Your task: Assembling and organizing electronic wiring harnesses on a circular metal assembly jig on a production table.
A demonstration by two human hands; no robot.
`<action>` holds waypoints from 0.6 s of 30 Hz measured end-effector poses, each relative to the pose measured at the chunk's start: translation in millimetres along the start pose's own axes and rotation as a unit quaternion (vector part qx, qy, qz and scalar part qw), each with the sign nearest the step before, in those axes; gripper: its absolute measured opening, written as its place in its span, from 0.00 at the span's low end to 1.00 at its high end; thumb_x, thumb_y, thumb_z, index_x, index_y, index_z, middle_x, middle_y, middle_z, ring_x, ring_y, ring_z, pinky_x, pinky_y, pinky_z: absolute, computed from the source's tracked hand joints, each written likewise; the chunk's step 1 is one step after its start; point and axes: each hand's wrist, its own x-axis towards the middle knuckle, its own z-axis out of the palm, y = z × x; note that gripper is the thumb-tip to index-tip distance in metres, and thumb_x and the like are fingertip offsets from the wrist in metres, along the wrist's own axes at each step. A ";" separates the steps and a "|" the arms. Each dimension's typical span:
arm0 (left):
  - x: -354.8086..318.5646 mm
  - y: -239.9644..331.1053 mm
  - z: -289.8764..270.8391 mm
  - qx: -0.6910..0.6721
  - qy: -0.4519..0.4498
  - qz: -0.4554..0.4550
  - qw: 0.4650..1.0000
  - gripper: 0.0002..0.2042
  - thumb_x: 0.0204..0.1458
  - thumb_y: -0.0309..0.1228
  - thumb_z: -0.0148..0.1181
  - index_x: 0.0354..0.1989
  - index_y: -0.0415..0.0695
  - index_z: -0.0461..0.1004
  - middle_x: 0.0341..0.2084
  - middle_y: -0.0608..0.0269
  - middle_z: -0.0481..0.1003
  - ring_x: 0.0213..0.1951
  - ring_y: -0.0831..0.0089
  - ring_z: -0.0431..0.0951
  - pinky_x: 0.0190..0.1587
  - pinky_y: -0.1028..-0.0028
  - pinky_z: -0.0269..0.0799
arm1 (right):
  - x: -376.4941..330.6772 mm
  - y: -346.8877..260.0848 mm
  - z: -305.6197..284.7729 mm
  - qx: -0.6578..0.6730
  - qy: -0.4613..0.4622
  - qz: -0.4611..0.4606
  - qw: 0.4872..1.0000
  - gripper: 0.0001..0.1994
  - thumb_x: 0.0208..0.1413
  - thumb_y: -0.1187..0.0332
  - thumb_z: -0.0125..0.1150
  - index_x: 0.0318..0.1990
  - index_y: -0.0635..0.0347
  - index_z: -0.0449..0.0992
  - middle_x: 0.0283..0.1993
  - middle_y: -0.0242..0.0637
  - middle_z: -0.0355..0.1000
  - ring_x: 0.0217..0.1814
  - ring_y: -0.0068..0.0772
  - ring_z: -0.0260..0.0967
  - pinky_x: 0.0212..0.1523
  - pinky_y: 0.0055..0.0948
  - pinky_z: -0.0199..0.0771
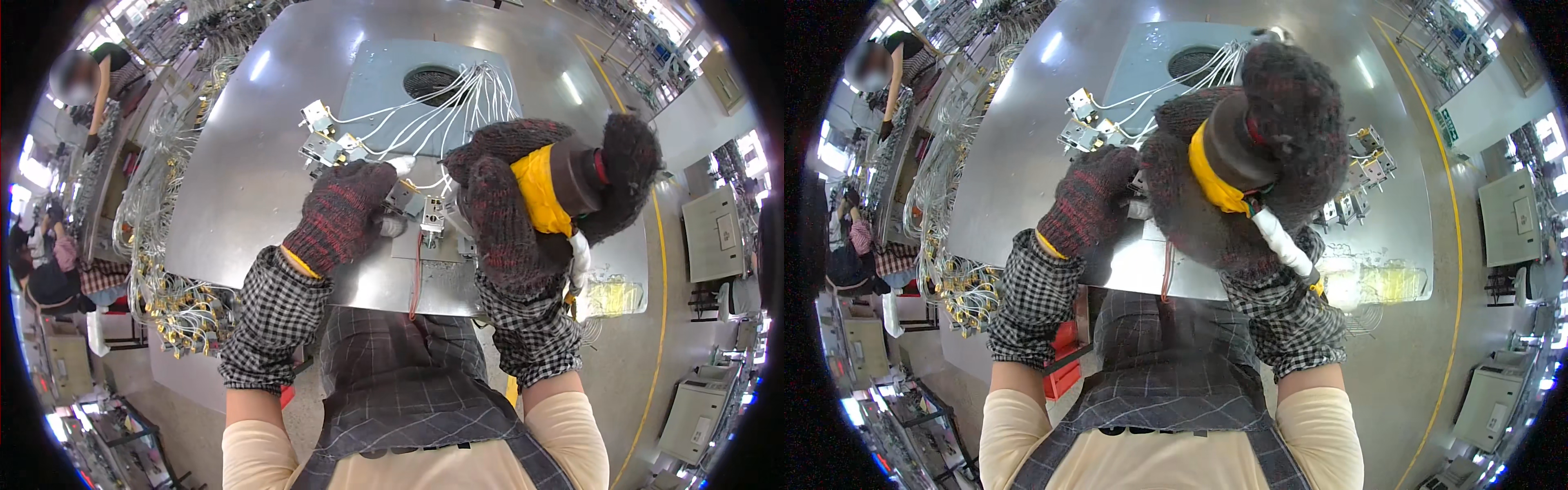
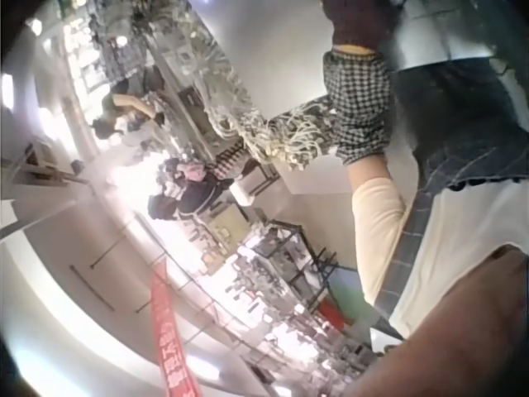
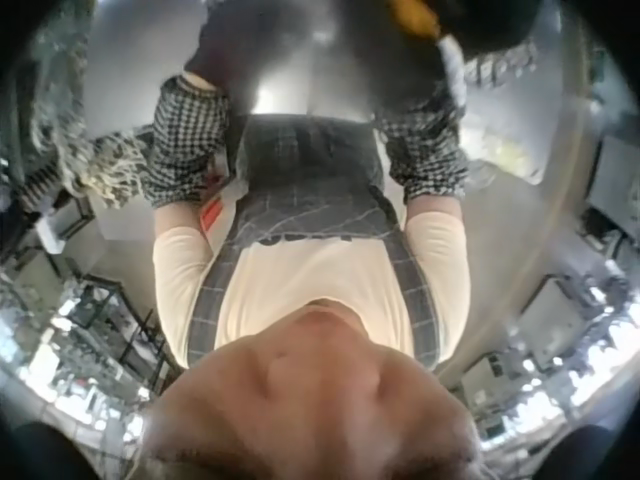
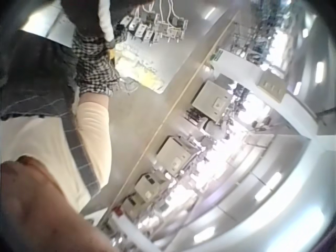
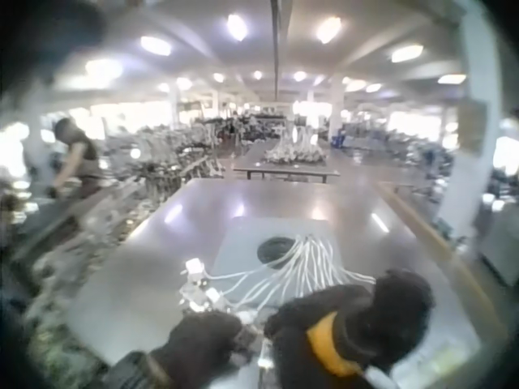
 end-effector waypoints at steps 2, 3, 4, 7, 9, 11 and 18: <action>5.3 2.6 -13.0 -0.103 -0.041 -0.030 0.993 0.28 0.38 0.29 0.65 0.53 0.46 0.68 0.40 0.58 0.74 0.43 0.64 0.74 0.45 0.67 0.68 | -1.0 -4.6 3.4 0.021 0.006 0.010 1.000 0.36 0.50 0.80 0.60 0.64 0.52 0.48 0.44 0.44 0.70 0.38 0.34 0.74 0.41 0.35 0.80; 5.9 3.4 -17.4 -0.203 -0.083 -0.060 0.974 0.27 0.38 0.29 0.66 0.51 0.45 0.69 0.41 0.58 0.74 0.44 0.66 0.75 0.45 0.69 0.69 | -3.1 -6.1 5.1 0.034 0.011 0.021 0.999 0.36 0.50 0.80 0.59 0.64 0.51 0.47 0.43 0.44 0.70 0.37 0.34 0.74 0.40 0.35 0.80; 4.3 4.4 -20.3 -0.202 -0.081 -0.062 0.974 0.27 0.38 0.29 0.66 0.51 0.45 0.69 0.41 0.58 0.74 0.44 0.66 0.75 0.45 0.69 0.69 | -5.7 -8.6 7.1 0.052 0.016 0.033 0.998 0.37 0.50 0.81 0.59 0.64 0.51 0.46 0.43 0.45 0.70 0.36 0.33 0.74 0.39 0.35 0.80; 4.4 1.8 -8.5 -0.308 -0.093 -0.069 0.945 0.26 0.38 0.30 0.69 0.50 0.43 0.71 0.42 0.59 0.73 0.44 0.73 0.74 0.46 0.73 0.69 | -7.9 -11.1 10.3 0.097 0.047 0.063 0.992 0.38 0.50 0.82 0.58 0.65 0.50 0.44 0.41 0.46 0.70 0.35 0.33 0.74 0.37 0.35 0.80; 2.9 -4.9 15.3 -0.613 -0.004 -0.025 0.790 0.27 0.40 0.31 0.69 0.52 0.42 0.69 0.41 0.62 0.73 0.43 0.76 0.72 0.46 0.73 0.68 | -2.5 -13.0 13.9 0.101 0.040 0.032 0.994 0.39 0.50 0.83 0.57 0.65 0.50 0.42 0.40 0.47 0.71 0.33 0.33 0.74 0.35 0.35 0.81; 5.3 1.4 11.4 -0.639 -0.019 -0.060 0.767 0.27 0.41 0.32 0.69 0.52 0.41 0.69 0.42 0.63 0.72 0.44 0.76 0.71 0.47 0.73 0.68 | 17.3 -10.1 7.9 0.061 -0.046 -0.056 0.996 0.39 0.50 0.79 0.58 0.66 0.51 0.42 0.37 0.50 0.71 0.27 0.35 0.74 0.30 0.36 0.81; -0.6 11.3 -2.6 -0.613 -0.087 -0.063 0.783 0.28 0.43 0.27 0.66 0.55 0.41 0.66 0.45 0.58 0.72 0.46 0.70 0.74 0.51 0.68 0.72 | 40.3 13.6 -42.2 -0.010 -0.035 -0.206 0.978 0.21 0.59 0.71 0.48 0.60 0.53 0.57 0.34 0.46 0.73 0.28 0.32 0.75 0.38 0.38 0.79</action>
